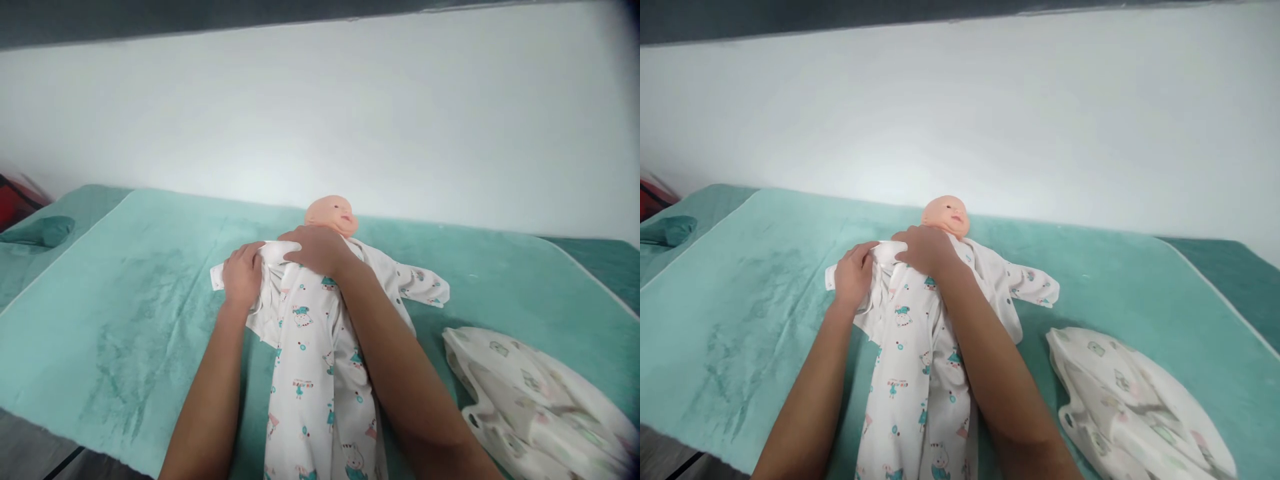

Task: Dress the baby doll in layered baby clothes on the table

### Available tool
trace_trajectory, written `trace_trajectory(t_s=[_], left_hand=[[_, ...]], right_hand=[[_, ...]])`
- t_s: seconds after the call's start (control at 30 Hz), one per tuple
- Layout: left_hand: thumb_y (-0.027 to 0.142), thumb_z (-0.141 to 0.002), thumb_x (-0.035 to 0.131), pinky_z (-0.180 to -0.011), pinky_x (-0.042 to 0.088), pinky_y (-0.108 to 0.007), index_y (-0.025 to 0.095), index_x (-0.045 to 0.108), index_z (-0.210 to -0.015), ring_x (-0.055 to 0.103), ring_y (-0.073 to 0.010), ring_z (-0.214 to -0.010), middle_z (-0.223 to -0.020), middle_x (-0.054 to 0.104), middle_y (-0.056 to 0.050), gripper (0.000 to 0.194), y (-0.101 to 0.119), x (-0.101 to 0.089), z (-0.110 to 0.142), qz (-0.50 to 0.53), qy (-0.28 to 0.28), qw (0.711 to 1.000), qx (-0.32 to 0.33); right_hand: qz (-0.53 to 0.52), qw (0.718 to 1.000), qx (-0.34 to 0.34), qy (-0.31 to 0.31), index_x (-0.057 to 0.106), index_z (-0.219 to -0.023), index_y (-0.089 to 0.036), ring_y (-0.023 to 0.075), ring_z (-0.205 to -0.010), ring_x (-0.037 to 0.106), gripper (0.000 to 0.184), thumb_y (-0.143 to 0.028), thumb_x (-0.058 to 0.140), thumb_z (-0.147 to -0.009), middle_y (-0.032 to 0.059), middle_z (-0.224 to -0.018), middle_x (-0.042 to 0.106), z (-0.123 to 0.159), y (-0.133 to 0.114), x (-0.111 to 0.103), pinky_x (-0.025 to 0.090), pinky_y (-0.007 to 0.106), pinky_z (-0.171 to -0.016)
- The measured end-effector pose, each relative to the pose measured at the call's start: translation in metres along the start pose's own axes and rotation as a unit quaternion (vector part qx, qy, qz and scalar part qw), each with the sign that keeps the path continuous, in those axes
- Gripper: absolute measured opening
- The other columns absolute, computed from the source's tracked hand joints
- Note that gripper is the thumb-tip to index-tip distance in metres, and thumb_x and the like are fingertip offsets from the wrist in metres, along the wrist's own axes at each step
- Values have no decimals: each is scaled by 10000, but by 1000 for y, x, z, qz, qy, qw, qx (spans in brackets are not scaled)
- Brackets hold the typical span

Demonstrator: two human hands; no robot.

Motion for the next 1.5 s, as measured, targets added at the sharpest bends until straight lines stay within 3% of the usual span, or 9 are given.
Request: trace_trajectory(t_s=[0.2, 0.43, 0.7, 0.8, 0.9, 1.0, 1.1, 1.3, 1.5], left_hand=[[170, -930, 404, -897, 488, -364, 274, 684, -1197, 647, -252, -1109, -1214, 726, -26, 402, -8, 3, -1, 19, -7, 999, -38], [160, -925, 416, -857, 500, -347, 289, 690, -1142, 667, -250, -1097, -1177, 740, -32, 373, -16, 7, -2, -13, -42, 997, -69], [131, -887, 461, -904, 529, -393, 278, 497, -1408, 656, -276, -1167, -1349, 647, -89, 543, -24, 8, -2, -3, -55, 994, -96], [160, -870, 538, -1017, 496, -448, 236, 352, -1520, 560, -305, -1305, -1483, 517, -147, 680, -16, -3, -2, -14, 18, 998, -64], [131, -848, 569, -1195, 301, -555, 242, 342, -1537, 383, -333, -1455, -1565, 417, -153, 733, 2, -14, 1, -83, 92, 992, 5], [92, -868, 509, -1237, 132, -629, 323, 455, -1470, 452, -312, -1402, -1463, 551, -98, 647, 15, -5, 3, -124, 27, 989, 77], [135, -906, 476, -1219, 181, -632, 332, 510, -1427, 560, -300, -1276, -1337, 645, -79, 558, 8, 6, 1, -133, -31, 989, 65], [170, -924, 431, -1170, 281, -607, 258, 542, -1425, 559, -324, -1245, -1363, 630, -95, 520, -16, 8, -4, -162, -28, 986, -36], [175, -923, 408, -1160, 258, -649, 227, 486, -1471, 529, -347, -1276, -1390, 604, -126, 557, -16, 11, -4, -167, -35, 985, -40]], right_hand=[[-43, 996, 67, 40, 689, -1254, -324, 274, -1147, 617, 343, -319, 589, -925, 29, -1247, 700, 19, 28, -22, 473, 383, -925], [-27, 995, 87, 44, 698, -1249, -321, 281, -1136, 631, 348, -284, 587, -922, 25, -1258, 702, 30, 27, -34, 493, 374, -872], [-22, 993, 103, 47, 679, -1269, -317, 291, -1152, 625, 349, -277, 575, -938, 33, -1258, 698, 37, 26, -43, 485, 381, -881], [-7, 995, 81, 54, 672, -1250, -297, 281, -1116, 631, 317, -276, 565, -951, 51, -1218, 703, 33, 18, -40, 479, 373, -886], [18, 999, 27, 31, 650, -1250, -224, 277, -1084, 630, 296, -259, 529, -981, 100, -1193, 689, 24, -1, -24, 469, 375, -894], [32, 999, -30, 19, 654, -1210, -175, 287, -1099, 615, 268, -232, 512, -991, 127, -1163, 683, 18, -20, -11, 445, 405, -934], [-14, 997, -65, 32, 660, -1195, -182, 270, -1123, 610, 259, -206, 496, -995, 103, -1166, 695, 18, -24, -9, 441, 400, -951], [-171, 980, -39, 92, 684, -1210, -212, 248, -1231, 590, 315, -229, 433, -1019, 62, -1273, 692, 38, 14, -14, 445, 405, -1026], [-318, 923, 31, 212, 632, -1315, -284, 206, -1309, 552, 371, -343, 416, -1019, 7, -1396, 623, 89, 79, 5, 417, 383, -1123]])
Point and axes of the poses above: each hand's wrist, its own z-axis away from the middle knuckle, its own x-axis out of the palm, y = z × x, the point moved 6 cm from there along -z, towards the middle knuckle
